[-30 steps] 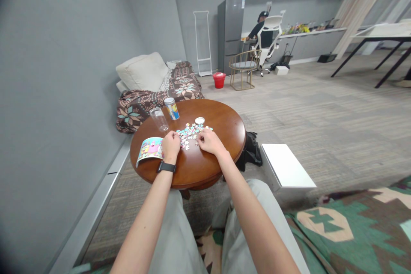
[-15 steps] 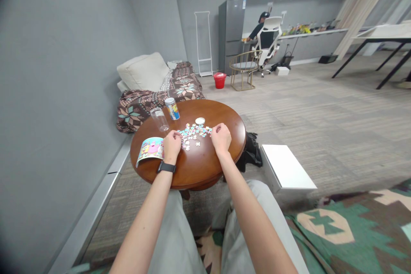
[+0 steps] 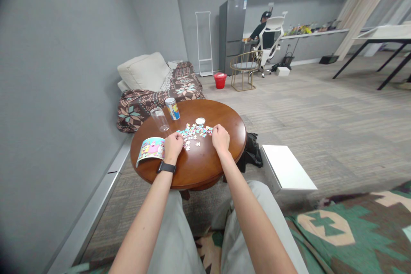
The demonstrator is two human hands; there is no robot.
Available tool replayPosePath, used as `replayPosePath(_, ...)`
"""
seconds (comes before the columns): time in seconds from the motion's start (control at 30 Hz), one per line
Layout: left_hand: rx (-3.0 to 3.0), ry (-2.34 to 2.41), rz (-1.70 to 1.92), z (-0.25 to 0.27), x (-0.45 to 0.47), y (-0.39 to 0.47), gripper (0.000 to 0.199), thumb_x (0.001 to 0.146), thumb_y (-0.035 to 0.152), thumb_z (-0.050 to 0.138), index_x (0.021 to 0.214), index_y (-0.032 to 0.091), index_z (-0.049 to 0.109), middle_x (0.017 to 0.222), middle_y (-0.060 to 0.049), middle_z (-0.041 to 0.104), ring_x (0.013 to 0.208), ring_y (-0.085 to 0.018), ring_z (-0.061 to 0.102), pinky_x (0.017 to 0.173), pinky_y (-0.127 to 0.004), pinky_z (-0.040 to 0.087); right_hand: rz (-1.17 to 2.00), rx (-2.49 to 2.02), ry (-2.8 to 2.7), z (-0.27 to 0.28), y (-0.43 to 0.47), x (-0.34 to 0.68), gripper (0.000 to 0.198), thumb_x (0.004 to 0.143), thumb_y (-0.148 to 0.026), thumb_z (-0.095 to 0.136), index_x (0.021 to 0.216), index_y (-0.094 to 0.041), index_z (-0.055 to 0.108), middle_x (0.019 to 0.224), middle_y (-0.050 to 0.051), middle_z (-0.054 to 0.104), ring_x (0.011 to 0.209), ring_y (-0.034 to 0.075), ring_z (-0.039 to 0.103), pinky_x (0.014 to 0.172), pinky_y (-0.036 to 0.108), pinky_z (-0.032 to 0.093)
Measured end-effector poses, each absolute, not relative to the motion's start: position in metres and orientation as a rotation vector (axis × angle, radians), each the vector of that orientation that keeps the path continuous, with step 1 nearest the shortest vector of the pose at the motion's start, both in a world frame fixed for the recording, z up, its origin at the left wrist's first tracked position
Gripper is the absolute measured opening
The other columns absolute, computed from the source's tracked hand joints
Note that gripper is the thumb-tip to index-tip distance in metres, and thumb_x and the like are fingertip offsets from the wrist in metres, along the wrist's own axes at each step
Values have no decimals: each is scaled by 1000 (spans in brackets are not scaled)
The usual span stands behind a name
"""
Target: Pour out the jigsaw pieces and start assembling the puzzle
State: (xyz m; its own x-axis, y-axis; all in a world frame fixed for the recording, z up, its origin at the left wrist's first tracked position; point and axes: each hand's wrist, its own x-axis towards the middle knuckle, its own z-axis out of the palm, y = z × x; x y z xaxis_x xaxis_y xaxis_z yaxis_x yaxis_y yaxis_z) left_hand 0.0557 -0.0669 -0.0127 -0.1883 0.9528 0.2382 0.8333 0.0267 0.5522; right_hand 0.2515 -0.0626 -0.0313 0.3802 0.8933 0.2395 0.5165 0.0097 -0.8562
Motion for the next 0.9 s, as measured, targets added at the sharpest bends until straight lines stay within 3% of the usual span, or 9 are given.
replayPosePath(0.33,1830,1963,974,-16,54,-64,24,81,8,48,73,23,65,79,-5,74,83,-21,68,81,-29,45,425,-1505,-1343,-41,-57,252,25,85,-24,36,70,-24,56,84,6,68,83,22,59,79,32,43)
replayPosePath(0.53,2094,1557,882,-22,58,-64,36,64,-7,48,83,19,62,88,-3,72,85,-17,65,78,-25,47,462,-1504,-1360,-40,-58,252,25,84,-23,36,69,-23,56,84,5,69,84,22,59,80,32,42)
replayPosePath(0.9,2265,1605,759,-19,60,-66,26,68,-3,49,71,21,59,90,-5,69,93,-22,62,87,-33,47,479,-1507,-1354,-40,-58,252,25,83,-24,36,70,-23,58,82,5,68,82,22,60,78,32,42)
